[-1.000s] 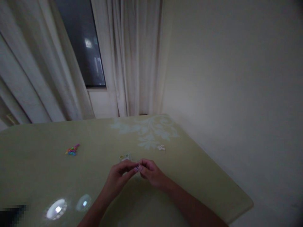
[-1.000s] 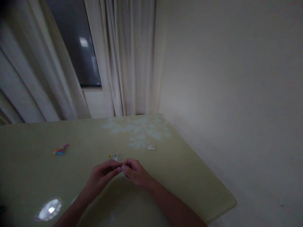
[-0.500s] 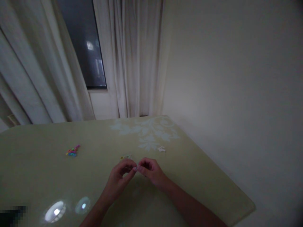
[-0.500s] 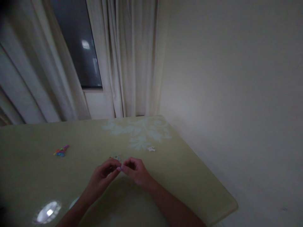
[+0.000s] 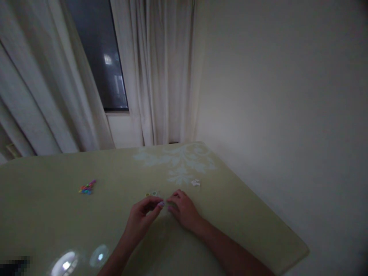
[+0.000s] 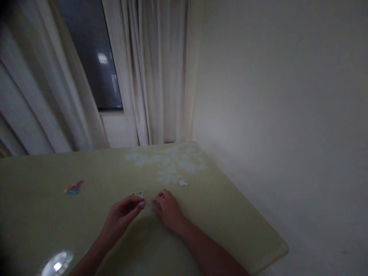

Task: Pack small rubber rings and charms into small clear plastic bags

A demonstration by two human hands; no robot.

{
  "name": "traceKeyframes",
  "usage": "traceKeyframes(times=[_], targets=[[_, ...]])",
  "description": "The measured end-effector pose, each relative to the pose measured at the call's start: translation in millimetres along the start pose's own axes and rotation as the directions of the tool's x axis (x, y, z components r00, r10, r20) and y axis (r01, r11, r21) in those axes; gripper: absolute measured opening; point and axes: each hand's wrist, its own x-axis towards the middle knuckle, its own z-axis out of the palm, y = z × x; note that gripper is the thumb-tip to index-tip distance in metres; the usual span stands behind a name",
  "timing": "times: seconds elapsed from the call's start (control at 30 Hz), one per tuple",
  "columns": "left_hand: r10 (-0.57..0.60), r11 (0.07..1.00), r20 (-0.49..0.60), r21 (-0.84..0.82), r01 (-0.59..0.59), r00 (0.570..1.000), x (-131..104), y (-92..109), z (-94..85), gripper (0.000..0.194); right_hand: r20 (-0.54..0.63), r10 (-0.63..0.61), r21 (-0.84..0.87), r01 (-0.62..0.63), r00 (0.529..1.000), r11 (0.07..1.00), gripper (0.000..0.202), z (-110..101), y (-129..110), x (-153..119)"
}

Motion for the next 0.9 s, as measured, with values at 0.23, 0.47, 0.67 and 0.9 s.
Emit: traceKeyframes(times=[0.23, 0.47, 0.67, 0.9], targets=[[-0.041, 0.998, -0.015, -0.050, 0.041, 0.999, 0.4, 10.9, -0.7, 0.026, 0.090, 0.069, -0.143, -0.056, 0.994, 0.988, 0.009, -1.9, -7.2, 2.0], [-0.039, 0.995, -0.037, -0.094, 0.035, 0.999, 3.1, 8.0, -4.4, 0.026, 0.053, 0.046, 0.020, -0.047, 0.998, 0.999, 0.007, 0.2, -6.0, 0.0], [-0.055, 0.990, 0.070, -0.125, 0.064, 0.996, -0.3, 7.5, 0.5, 0.020, 0.043, 0.101, 0.641, -0.105, 0.994, 0.760, 0.031, -11.1, -21.7, -3.2], [-0.013, 0.994, 0.065, -0.104, 0.020, 0.998, -0.6, 8.1, 1.6, 0.027, 0.094, 0.078, 0.736, -0.122, 0.993, 0.666, 0.041, -13.2, -39.4, -9.8]])
